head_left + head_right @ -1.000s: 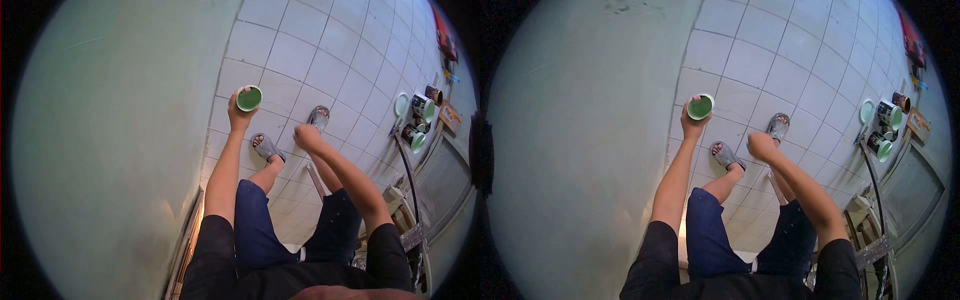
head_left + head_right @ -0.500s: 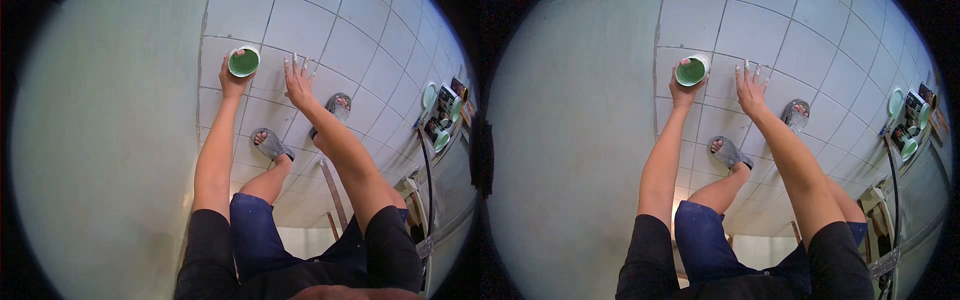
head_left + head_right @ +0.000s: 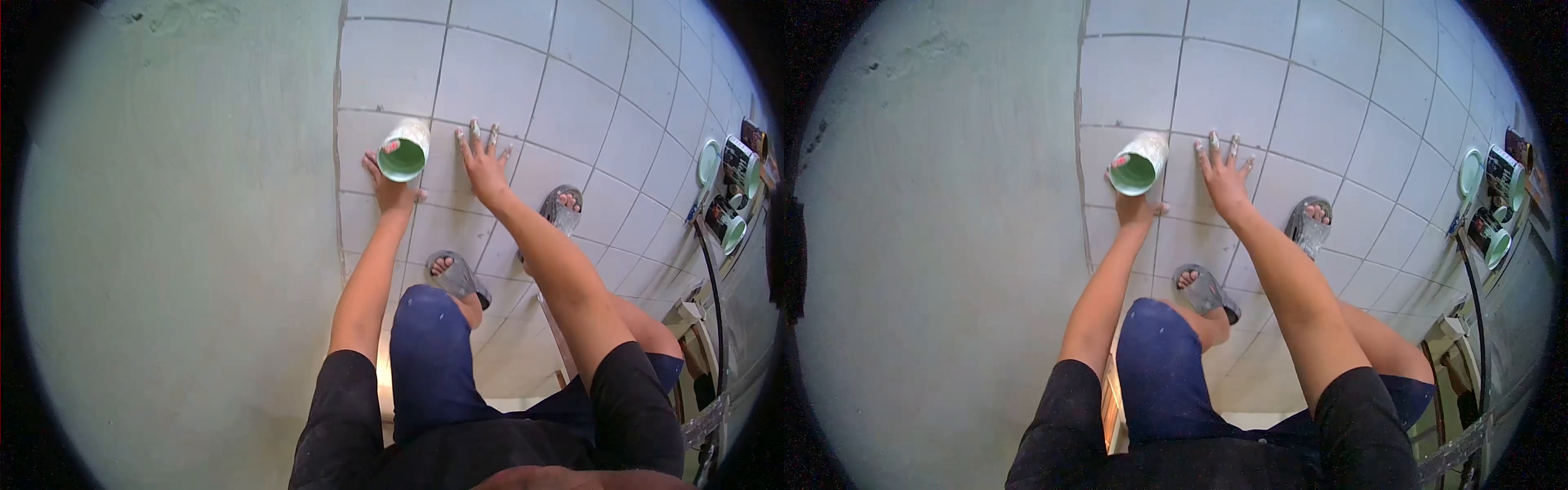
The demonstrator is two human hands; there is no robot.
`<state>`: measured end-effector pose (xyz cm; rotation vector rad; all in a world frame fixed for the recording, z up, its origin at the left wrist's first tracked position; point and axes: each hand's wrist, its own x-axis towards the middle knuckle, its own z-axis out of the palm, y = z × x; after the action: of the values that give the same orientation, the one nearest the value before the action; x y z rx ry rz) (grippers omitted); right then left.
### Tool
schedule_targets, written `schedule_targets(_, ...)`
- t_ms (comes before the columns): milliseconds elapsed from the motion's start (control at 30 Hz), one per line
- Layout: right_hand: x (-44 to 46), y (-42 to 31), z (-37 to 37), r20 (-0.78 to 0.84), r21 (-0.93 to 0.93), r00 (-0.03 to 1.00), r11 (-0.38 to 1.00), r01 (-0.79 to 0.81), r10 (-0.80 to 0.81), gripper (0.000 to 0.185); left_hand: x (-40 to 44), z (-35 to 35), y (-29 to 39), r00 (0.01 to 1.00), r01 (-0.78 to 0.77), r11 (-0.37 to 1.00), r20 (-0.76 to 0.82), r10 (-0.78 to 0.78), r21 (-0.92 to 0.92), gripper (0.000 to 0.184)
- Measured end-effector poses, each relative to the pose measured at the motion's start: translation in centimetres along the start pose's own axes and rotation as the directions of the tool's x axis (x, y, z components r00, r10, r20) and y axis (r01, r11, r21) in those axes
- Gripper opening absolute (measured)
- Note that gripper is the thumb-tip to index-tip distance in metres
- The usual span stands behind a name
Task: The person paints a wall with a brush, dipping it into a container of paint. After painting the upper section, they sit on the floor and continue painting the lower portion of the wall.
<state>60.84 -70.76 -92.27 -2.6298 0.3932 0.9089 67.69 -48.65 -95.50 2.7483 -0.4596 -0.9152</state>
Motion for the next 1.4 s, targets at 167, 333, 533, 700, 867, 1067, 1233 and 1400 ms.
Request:
schedule_targets(167, 0.0, -0.1, -0.8, -0.001, 0.018, 1.0, 1.0, -0.02, 0.02, 0.102, 0.5, -1.2, 0.6, 0.997, -0.057, 0.998, -0.058, 0.055, -0.038, 0.145)
schedule_targets(333, 0.8, 0.6, 1.9, -0.008, 0.068, 0.999, 0.997, -0.039, 0.04, 0.092, 0.1, -1.9, 0.9, 0.999, -0.022, 0.999, -0.03, 0.021, -0.043, 0.146)
schedule_targets(533, 2.5, 3.6, 7.4, -0.144, 0.063, 0.989, 0.997, -0.037, 0.046, 0.081, 0.1, -2.0, 0.9, 0.999, -0.026, 0.997, -0.031, 0.029, 0.067, 0.151)
schedule_targets(700, -3.8, 5.2, 6.7, -0.252, 0.033, 0.968, 0.999, 0.011, -0.002, 0.08, -0.4, -2.2, 1.1, 1.0, 0.005, 0.974, 0.029, -0.012, 0.228, 0.151)
schedule_targets(867, -11.2, 5.0, 4.9, -0.336, 0.064, 0.939, 0.997, -0.05, 0.069, 0.079, -1.3, -1.1, 0.1, 0.992, -0.034, 0.975, -0.111, 0.059, 0.218, 0.143)
schedule_targets(1067, -13.2, 4.1, 2.5, -0.433, 0.102, 0.893, 0.991, -0.087, 0.123, 0.078, -2.5, 0.6, -1.3, 0.944, -0.154, 0.957, -0.251, 0.216, 0.246, 0.133)
schedule_targets(1233, -12.3, 1.8, 4.4, -0.423, 0.098, 0.899, 0.992, -0.082, 0.116, 0.077, -2.0, 3.0, -2.8, 0.897, -0.123, 0.958, -0.384, 0.219, 0.258, 0.125)
schedule_targets(1400, -12.3, -0.4, 9.1, -0.322, 0.075, 0.944, 0.996, -0.048, 0.07, 0.076, -1.1, 4.6, -3.5, 0.81, -0.046, 0.977, -0.565, 0.159, 0.208, 0.112)
